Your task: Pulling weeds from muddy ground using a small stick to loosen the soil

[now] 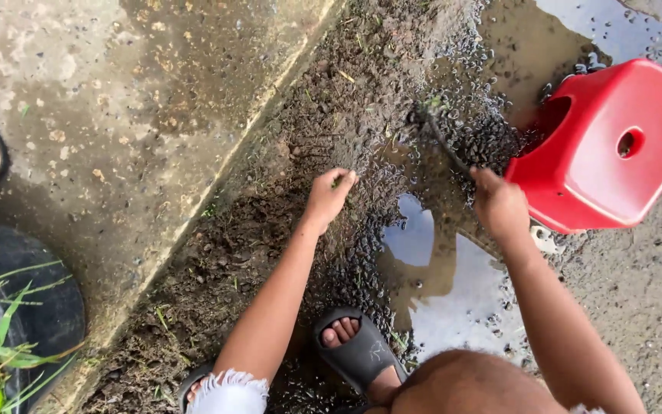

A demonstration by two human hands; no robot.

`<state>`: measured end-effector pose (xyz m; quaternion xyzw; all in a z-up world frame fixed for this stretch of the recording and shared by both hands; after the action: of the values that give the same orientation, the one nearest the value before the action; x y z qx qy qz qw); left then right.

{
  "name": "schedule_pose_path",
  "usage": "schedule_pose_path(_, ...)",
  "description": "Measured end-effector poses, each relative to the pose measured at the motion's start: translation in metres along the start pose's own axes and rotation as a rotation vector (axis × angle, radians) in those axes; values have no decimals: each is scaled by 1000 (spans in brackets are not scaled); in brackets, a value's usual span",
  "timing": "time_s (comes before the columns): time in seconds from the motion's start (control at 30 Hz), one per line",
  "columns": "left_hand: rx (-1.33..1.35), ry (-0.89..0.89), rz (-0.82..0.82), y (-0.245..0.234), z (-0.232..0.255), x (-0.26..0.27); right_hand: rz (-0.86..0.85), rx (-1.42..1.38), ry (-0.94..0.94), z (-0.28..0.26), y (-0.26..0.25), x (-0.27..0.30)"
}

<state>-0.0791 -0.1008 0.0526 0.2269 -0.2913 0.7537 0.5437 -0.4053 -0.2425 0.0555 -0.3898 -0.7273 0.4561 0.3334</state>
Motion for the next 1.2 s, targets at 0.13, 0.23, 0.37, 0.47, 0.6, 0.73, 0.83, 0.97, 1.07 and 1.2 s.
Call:
schedule_pose_path(0.13, -52, 49, 0, 5, 46, -6, 10, 73, -33, 0, -3, 29)
schedule_pose_path(0.23, -213, 123, 57, 14, 82, -16, 102, -76, 68, -7, -21, 29)
schedule_pose_path(0.37, -417, 316, 79, 53, 113, -59, 82, -192, 322, -8, -28, 19)
schedule_pose_path(0.47, -497, 408, 47, 75, 139, -69, 17, -188, 349, -8, -25, 5)
schedule_pose_path(0.6, -603, 367, -19, 92, 154, -75, -140, 15, 337, -12, -37, -33)
schedule_pose_path(0.73, -590, 321, 16, 94, 134, -87, -186, 54, 372, -14, -37, -50)
schedule_pose_path(0.83, -515, 279, 9, 69, 142, -74, -210, 18, 387, -27, -34, -50)
schedule_pose_path(0.97, -596, 279, -79, 80, 145, -77, -284, 56, 360, -49, -59, -55)
schedule_pose_path(1.07, -688, 275, -106, 84, 157, -67, -318, 175, 255, -60, -57, -71)
schedule_pose_path(1.2, -915, 257, -172, 94, 177, -64, -300, 327, 102, -73, -59, -88)
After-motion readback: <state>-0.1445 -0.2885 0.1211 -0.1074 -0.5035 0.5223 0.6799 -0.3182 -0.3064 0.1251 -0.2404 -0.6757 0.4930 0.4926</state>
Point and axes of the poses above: each hand's wrist, its own x-axis away from the middle knuckle, its own y-axis out of the palm, z = x × y, the point moved 6 cm from there along -x, towards the middle knuckle, and after that the axes turned 10 degrees about -y, right-handed, at the moved point
